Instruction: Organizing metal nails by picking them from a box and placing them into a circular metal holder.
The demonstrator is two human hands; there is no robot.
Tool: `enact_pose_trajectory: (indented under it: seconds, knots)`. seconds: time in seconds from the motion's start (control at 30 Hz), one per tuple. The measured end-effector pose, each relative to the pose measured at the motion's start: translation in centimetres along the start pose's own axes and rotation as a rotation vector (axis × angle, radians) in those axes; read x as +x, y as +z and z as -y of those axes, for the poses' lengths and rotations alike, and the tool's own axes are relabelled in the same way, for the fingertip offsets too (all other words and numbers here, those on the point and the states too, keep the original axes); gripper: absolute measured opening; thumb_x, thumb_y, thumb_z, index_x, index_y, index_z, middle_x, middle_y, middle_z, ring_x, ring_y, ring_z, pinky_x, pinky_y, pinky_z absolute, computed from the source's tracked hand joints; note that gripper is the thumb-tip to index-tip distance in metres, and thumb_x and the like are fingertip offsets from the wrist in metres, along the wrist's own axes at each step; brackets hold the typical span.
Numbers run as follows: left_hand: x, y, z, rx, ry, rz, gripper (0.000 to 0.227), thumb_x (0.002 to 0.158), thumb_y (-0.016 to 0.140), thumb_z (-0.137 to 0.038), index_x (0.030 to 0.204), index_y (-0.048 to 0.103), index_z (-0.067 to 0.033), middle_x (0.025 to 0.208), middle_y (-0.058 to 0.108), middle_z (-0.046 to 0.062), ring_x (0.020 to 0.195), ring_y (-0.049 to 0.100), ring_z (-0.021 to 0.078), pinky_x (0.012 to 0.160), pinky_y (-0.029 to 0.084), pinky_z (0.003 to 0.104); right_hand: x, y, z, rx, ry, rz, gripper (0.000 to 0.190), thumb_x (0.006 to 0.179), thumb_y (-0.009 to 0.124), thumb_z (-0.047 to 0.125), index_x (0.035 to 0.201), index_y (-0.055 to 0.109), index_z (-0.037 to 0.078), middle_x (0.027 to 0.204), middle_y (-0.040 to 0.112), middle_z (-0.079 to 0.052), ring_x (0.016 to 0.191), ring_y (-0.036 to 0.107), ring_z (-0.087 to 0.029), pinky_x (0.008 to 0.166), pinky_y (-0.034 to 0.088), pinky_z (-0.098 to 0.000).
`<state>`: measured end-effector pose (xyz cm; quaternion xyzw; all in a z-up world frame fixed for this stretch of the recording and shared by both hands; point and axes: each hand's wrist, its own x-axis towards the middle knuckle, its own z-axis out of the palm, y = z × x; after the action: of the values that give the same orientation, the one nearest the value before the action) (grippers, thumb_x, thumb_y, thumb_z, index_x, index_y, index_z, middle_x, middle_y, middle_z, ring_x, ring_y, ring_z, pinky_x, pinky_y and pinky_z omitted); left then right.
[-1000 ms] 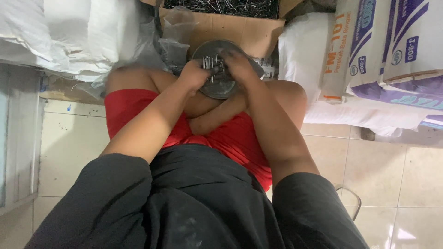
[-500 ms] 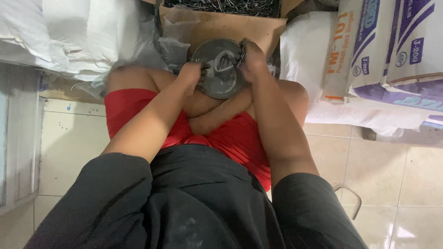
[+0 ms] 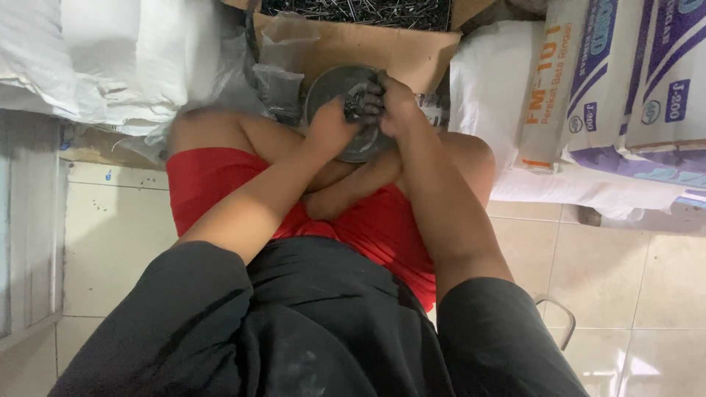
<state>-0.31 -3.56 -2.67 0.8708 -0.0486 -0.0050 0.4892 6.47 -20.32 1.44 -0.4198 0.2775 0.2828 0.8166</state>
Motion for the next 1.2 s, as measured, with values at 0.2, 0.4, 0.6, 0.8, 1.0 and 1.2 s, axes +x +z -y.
enact_pose_trajectory:
  seconds: [0.2, 0.4, 0.6, 0.8, 1.0, 1.2]
  knots:
    - [0.2, -0.3, -0.7, 0.064, 0.185, -0.095, 0.049, 0.08, 0.078, -0.015, 0.121, 0.061, 0.0058, 0.104, 0.072, 0.028, 0.091, 0.067, 0.0471, 0.078, 0.053, 0.046, -0.4, 0.5, -0.3, -0.024, -0.048, -0.072, 0.029, 0.107, 0.049, 0.03, 0.099, 0.062, 0.005, 0.078, 0.06, -0.013, 0.06, 0.048, -0.021, 0.053, 0.042, -0.0357]
    - [1.1, 0.7, 3.0, 0.118, 0.058, -0.067, 0.05, 0.081, 0.08, -0.023, 0.117, 0.061, 0.0063, 0.103, 0.071, 0.029, 0.092, 0.066, 0.0495, 0.08, 0.052, 0.052, 2.8, -1.5, -0.7, -0.544, -0.393, -0.045, 0.038, 0.095, 0.047, 0.016, 0.112, 0.068, -0.012, 0.104, 0.07, -0.016, 0.087, 0.059, -0.019, 0.082, 0.051, -0.029]
    - [6.0, 3.0, 10.2, 0.322, -0.156, -0.037, 0.052, 0.088, 0.076, -0.042, 0.105, 0.068, 0.0062, 0.1, 0.071, 0.028, 0.093, 0.068, 0.0459, 0.08, 0.055, 0.05, 12.3, -8.0, -1.8, -1.195, -0.386, -0.372, 0.05, 0.094, 0.041, 0.024, 0.137, 0.047, -0.002, 0.123, 0.067, -0.028, 0.108, 0.069, -0.041, 0.09, 0.054, -0.0442]
    - [9.3, 4.0, 8.6, 0.326, -0.224, 0.12, 0.043, 0.083, 0.062, -0.016, 0.126, 0.066, -0.0089, 0.114, 0.074, 0.019, 0.1, 0.07, 0.0418, 0.081, 0.055, 0.051, 13.3, -7.5, -2.3, -1.29, -0.305, -0.346, 0.051, 0.09, 0.051, 0.012, 0.139, 0.05, -0.004, 0.128, 0.066, -0.026, 0.116, 0.067, -0.038, 0.098, 0.053, -0.0404]
    - [11.0, 6.2, 9.7, 0.562, -0.324, 0.364, 0.023, 0.093, 0.06, -0.016, 0.097, 0.077, -0.0001, 0.101, 0.075, 0.023, 0.089, 0.073, 0.0396, 0.079, 0.058, 0.049, 12.8, -6.3, -4.8, -1.307, -0.42, -0.513, 0.042, 0.083, 0.054, 0.003, 0.124, 0.051, -0.002, 0.108, 0.069, -0.026, 0.102, 0.069, -0.046, 0.092, 0.054, -0.0516]
    - [10.7, 6.6, 11.0, 0.509, -0.29, 0.238, 0.033, 0.088, 0.059, -0.028, 0.096, 0.077, -0.0019, 0.097, 0.075, 0.024, 0.085, 0.07, 0.0473, 0.074, 0.056, 0.055, 14.1, -7.0, -7.5, -1.31, -0.62, -0.524, 0.036, 0.081, 0.066, 0.008, 0.111, 0.049, -0.003, 0.095, 0.069, -0.028, 0.087, 0.07, -0.048, 0.08, 0.055, -0.0525]
